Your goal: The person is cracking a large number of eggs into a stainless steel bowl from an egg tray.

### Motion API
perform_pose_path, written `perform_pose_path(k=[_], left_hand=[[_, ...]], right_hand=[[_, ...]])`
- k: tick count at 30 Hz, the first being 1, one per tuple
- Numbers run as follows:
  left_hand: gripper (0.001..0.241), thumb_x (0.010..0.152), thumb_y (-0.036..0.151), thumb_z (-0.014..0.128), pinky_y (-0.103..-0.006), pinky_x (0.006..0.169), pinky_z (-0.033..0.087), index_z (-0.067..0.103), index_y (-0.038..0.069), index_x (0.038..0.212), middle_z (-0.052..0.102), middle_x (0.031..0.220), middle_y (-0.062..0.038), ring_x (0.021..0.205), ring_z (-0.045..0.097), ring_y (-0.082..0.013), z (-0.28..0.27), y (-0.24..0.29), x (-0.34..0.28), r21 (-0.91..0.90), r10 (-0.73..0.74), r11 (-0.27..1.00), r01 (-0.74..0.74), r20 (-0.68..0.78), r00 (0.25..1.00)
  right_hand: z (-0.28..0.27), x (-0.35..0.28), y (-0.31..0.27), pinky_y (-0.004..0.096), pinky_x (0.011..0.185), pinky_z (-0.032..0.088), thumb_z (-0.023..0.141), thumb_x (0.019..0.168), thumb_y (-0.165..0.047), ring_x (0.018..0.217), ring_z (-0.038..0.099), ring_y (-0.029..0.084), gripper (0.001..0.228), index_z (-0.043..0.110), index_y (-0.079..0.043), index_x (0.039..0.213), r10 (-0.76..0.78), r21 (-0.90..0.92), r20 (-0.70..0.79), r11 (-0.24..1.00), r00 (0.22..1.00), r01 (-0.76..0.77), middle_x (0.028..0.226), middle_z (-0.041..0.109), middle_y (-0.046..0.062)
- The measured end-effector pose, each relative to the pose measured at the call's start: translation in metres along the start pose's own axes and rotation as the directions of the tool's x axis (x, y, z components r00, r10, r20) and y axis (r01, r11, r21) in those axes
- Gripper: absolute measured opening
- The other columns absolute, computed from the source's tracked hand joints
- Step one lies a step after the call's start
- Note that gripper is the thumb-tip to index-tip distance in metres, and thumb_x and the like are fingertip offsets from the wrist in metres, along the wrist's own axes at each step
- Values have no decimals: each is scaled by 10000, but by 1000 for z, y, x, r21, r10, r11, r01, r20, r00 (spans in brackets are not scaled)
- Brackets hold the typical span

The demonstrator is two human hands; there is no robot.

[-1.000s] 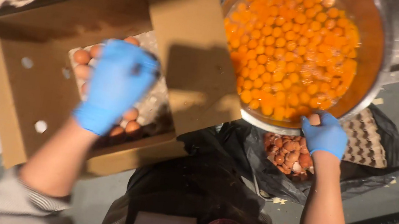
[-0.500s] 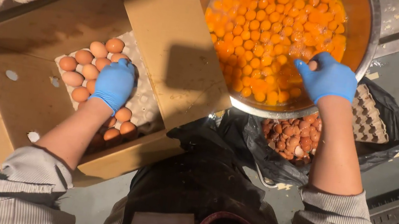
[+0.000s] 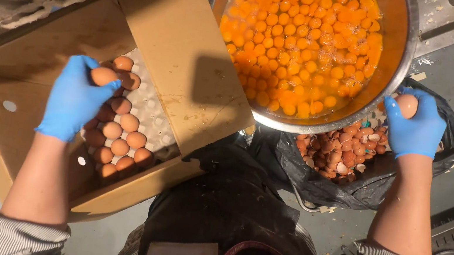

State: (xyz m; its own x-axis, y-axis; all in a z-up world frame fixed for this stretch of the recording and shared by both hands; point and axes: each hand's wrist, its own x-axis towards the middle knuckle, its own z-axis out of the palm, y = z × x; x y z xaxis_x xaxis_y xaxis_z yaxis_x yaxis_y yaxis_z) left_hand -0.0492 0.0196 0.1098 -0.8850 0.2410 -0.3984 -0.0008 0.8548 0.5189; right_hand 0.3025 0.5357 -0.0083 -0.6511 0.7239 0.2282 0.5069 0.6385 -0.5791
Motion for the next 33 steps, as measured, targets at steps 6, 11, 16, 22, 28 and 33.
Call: perform_pose_path(k=[6, 11, 16, 22, 28, 33], left_hand=[[557, 918, 186, 761, -344, 818, 559, 474, 21, 1367, 660, 1176, -100, 967, 662, -198, -2, 41, -39, -163, 215, 956, -245, -184, 959], [632, 915, 91, 779, -387, 1047, 522, 486, 1, 1467, 597, 1350, -132, 1225, 611, -256, 70, 91, -72, -3, 627, 754, -656, -293, 722], [600, 889, 90, 738, -386, 1115, 531, 517, 49, 1445, 626, 1372, -169, 1279, 642, -319, 156, 139, -92, -331, 775, 535, -777, -174, 608], [408, 949, 190, 705, -432, 974, 506, 581, 7, 1293, 608, 1231, -181, 1112, 613, -358, 66, 102, -64, -52, 802, 547, -836, -254, 540], [186, 1014, 212, 609, -456, 871, 491, 651, 31, 1029, 657, 1019, -176, 1004, 602, -372, 47, -32, 53, 79, 466, 881, -466, -312, 828], [443, 833, 305, 773, -499, 801, 485, 645, 40, 1165, 651, 1028, -199, 977, 582, -409, 78, -72, 86, 437, 481, 812, -387, -125, 868]], right_hand=[[-12, -9, 8, 438, 928, 556, 875, 893, -398, 1076, 714, 348, 550, 683, -41, 1266, 71, -262, 162, 965, 984, -26, 1247, 696, 201], [-8, -9, -87, 492, 924, 539, 940, 694, -451, 1175, 657, 408, 879, 621, -102, 1434, 58, -572, 420, 791, 906, 215, 1495, 544, 188], [19, -42, -227, 464, 998, 480, 830, 725, -328, 1243, 547, 475, 881, 441, 39, 1426, -649, 231, 61, 748, 758, 622, 1400, 470, 325], [47, -30, -144, 448, 968, 537, 813, 959, -272, 1131, 683, 370, 526, 650, -130, 1439, -110, -27, 233, 993, 966, 119, 1281, 702, 202], [50, -21, -55, 478, 913, 545, 794, 848, -405, 1064, 696, 410, 542, 681, -121, 1294, 71, -199, 365, 980, 928, 3, 1158, 728, 225], [51, 15, -96, 502, 881, 549, 790, 883, -479, 1000, 698, 435, 559, 662, -106, 1280, 72, -218, 238, 976, 969, -19, 1070, 726, 240]])
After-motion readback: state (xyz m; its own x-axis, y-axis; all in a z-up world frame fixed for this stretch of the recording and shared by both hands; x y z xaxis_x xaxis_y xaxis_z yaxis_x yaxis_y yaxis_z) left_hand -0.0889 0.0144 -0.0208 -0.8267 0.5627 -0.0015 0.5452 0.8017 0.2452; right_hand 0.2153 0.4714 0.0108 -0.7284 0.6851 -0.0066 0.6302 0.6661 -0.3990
